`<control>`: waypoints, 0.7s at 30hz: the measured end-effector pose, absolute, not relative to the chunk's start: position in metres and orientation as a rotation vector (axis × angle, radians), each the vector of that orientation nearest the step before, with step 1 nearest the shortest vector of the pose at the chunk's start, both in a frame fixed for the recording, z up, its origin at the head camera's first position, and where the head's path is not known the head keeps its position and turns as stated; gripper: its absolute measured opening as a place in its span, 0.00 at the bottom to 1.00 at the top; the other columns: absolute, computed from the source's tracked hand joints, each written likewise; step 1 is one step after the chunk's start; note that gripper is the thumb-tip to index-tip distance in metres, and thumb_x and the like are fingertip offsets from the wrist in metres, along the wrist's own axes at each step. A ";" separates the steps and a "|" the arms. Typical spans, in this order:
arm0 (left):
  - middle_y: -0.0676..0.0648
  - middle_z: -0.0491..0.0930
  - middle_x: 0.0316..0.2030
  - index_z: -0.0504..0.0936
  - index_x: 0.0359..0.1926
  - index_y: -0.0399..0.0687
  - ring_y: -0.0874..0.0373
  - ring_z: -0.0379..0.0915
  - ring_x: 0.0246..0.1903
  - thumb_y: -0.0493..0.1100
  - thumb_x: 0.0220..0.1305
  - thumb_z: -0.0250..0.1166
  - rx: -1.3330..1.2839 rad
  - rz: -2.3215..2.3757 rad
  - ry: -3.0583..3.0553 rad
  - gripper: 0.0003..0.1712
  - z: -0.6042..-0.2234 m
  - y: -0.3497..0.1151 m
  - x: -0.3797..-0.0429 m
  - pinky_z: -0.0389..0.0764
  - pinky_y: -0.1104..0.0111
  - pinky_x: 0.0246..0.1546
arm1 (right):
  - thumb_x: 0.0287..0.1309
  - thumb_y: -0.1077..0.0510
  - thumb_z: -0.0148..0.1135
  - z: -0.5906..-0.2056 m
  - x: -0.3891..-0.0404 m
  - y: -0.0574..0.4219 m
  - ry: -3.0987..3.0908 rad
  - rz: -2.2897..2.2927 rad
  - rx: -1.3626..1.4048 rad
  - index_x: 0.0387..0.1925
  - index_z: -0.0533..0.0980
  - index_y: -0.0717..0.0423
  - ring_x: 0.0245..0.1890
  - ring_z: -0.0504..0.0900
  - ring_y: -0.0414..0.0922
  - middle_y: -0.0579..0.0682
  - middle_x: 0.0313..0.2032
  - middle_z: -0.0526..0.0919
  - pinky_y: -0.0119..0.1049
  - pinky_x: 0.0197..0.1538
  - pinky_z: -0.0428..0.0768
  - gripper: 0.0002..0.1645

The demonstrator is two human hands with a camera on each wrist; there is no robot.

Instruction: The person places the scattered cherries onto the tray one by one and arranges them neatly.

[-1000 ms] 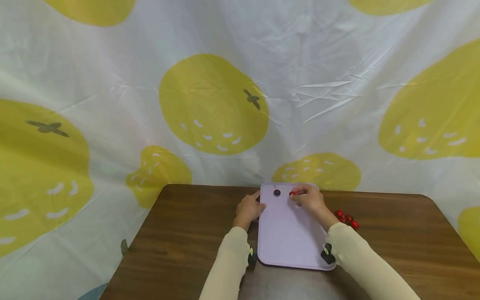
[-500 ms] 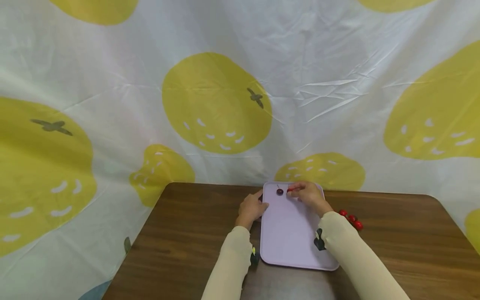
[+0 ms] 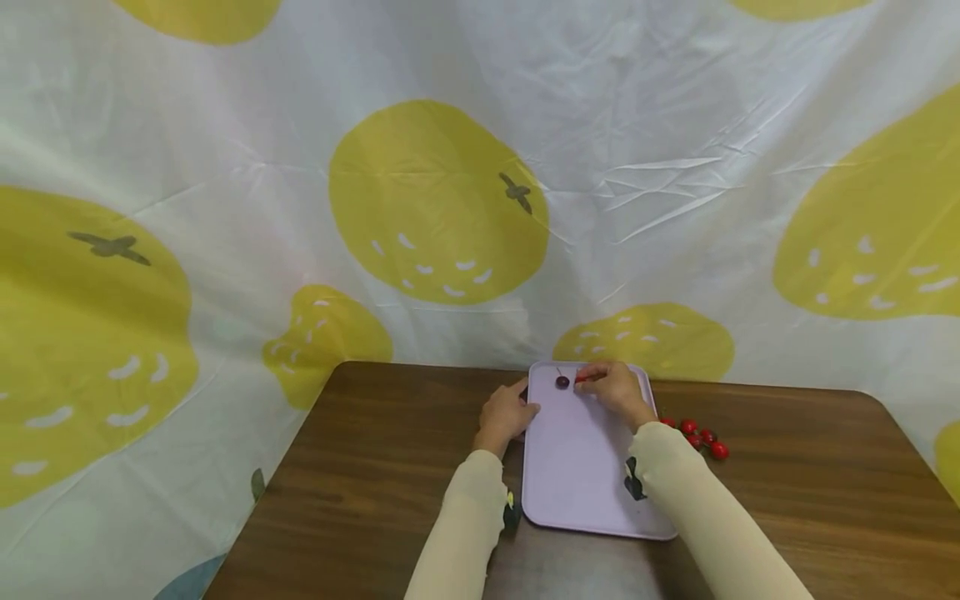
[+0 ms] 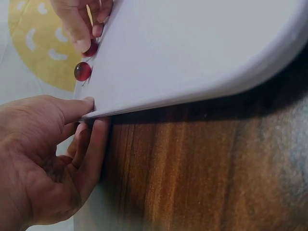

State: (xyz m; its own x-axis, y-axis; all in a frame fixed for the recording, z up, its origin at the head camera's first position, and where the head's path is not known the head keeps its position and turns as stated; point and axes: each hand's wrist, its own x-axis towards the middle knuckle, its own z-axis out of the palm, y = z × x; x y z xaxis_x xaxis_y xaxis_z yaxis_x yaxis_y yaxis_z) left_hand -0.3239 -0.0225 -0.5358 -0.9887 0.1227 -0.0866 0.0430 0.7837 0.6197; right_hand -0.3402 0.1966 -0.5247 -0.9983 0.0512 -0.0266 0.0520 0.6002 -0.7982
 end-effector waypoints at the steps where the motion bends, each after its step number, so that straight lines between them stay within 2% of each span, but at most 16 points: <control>1: 0.48 0.83 0.38 0.71 0.78 0.62 0.57 0.78 0.33 0.50 0.73 0.67 0.131 0.985 2.851 0.35 -0.536 -0.022 -0.324 0.77 0.66 0.33 | 0.60 0.60 0.76 -0.526 -0.341 0.197 2.815 -1.390 0.097 0.46 0.89 0.60 0.38 0.78 0.43 0.58 0.45 0.91 0.33 0.41 0.71 0.14; 8: 0.47 0.83 0.40 0.71 0.78 0.60 0.56 0.78 0.35 0.49 0.73 0.67 0.128 1.005 2.846 0.35 -0.537 -0.023 -0.323 0.78 0.66 0.34 | 0.61 0.59 0.76 -0.528 -0.342 0.196 2.808 -1.389 0.084 0.49 0.88 0.59 0.46 0.82 0.48 0.59 0.50 0.90 0.32 0.43 0.72 0.15; 16: 0.46 0.83 0.37 0.69 0.79 0.59 0.60 0.78 0.19 0.48 0.74 0.67 0.129 1.071 2.795 0.36 -0.537 -0.024 -0.323 0.78 0.70 0.21 | 0.63 0.57 0.74 -0.527 -0.340 0.197 2.808 -1.388 0.042 0.57 0.85 0.59 0.57 0.84 0.55 0.60 0.55 0.89 0.35 0.51 0.74 0.22; 21: 0.46 0.82 0.37 0.69 0.79 0.58 0.60 0.78 0.19 0.47 0.74 0.67 0.156 1.069 2.813 0.36 -0.536 -0.024 -0.321 0.78 0.70 0.22 | 0.64 0.55 0.74 -0.527 -0.338 0.196 2.791 -1.413 0.069 0.58 0.85 0.59 0.56 0.84 0.55 0.59 0.56 0.89 0.34 0.48 0.75 0.22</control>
